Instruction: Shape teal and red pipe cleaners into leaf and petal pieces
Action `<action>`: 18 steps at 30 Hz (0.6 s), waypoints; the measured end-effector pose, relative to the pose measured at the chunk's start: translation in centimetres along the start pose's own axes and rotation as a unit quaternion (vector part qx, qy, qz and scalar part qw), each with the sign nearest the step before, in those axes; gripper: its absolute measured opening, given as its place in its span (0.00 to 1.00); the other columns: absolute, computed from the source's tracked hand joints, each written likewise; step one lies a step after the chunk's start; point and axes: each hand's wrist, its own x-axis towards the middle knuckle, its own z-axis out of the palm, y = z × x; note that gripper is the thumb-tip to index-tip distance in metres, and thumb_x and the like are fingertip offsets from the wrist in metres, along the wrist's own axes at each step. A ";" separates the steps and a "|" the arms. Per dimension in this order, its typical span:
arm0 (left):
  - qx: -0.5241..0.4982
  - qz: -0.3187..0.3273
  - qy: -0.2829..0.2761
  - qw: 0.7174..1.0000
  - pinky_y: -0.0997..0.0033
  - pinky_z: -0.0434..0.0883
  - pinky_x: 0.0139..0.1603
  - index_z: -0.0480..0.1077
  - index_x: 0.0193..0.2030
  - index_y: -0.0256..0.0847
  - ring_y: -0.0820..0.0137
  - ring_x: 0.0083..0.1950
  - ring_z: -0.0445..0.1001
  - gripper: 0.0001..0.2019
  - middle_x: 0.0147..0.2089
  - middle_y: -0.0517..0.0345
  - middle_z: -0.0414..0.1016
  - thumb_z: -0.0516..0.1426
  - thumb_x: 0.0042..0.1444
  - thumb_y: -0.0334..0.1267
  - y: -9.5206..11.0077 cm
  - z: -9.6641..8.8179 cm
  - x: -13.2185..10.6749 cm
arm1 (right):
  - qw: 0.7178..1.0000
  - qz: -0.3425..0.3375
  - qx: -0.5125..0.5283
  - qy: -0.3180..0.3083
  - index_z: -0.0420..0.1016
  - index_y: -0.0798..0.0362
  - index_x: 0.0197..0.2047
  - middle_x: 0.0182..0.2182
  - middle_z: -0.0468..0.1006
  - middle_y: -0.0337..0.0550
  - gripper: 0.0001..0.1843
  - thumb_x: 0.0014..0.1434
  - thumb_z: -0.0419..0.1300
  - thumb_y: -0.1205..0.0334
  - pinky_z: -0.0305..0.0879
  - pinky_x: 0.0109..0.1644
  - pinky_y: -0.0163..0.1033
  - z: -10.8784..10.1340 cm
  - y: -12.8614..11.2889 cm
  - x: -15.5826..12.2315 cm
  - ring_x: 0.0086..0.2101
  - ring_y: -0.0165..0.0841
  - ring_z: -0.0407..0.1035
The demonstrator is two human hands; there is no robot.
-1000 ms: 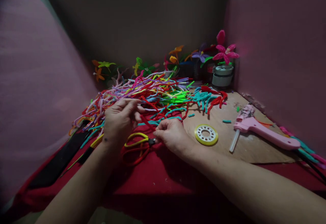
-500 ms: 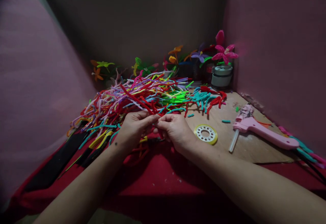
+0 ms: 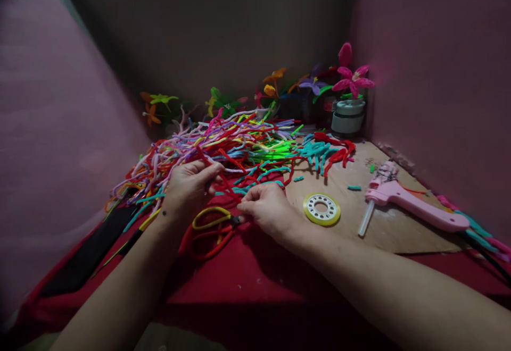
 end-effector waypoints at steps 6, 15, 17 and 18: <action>-0.167 0.070 0.098 0.979 0.83 0.57 0.12 0.65 0.29 0.37 0.81 0.14 0.61 0.06 0.22 0.64 0.68 0.59 0.44 0.33 0.1 -1.5 1.6 | 0.988 0.007 0.155 -0.025 0.66 0.56 0.20 0.16 0.73 0.39 0.10 0.42 0.63 0.63 0.43 0.15 0.30 -0.7 0.0 0.5 0.12 0.20 0.53; 0.040 -0.107 -0.236 0.965 0.82 0.53 0.13 0.71 0.29 0.35 0.81 0.14 0.59 0.09 0.19 0.60 0.68 0.60 0.44 0.39 -0.2 1.4 -1.5 | 0.944 -0.028 0.328 0.028 0.71 0.57 0.24 0.20 0.71 0.36 0.07 0.40 0.66 0.68 0.60 0.24 0.31 -1.3 -0.6 1.3 0.21 0.24 0.64; 0.081 -0.114 -0.261 0.955 0.81 0.50 0.13 0.71 0.24 0.35 0.81 0.13 0.57 0.07 0.14 0.62 0.64 0.60 0.44 0.38 -0.1 2.3 -2.3 | 0.944 -0.017 0.330 0.017 0.70 0.56 0.25 0.19 0.71 0.36 0.07 0.41 0.65 0.67 0.60 0.23 0.32 -1.2 -0.4 1.3 0.20 0.25 0.64; 0.088 -0.115 -0.259 0.955 0.81 0.49 0.13 0.71 0.22 0.35 0.81 0.12 0.56 0.08 0.12 0.62 0.63 0.60 0.44 0.37 0.0 2.6 -2.6 | 0.943 -0.012 0.331 0.016 0.70 0.56 0.25 0.19 0.70 0.36 0.07 0.42 0.65 0.67 0.59 0.22 0.32 -1.2 -0.4 1.3 0.19 0.25 0.63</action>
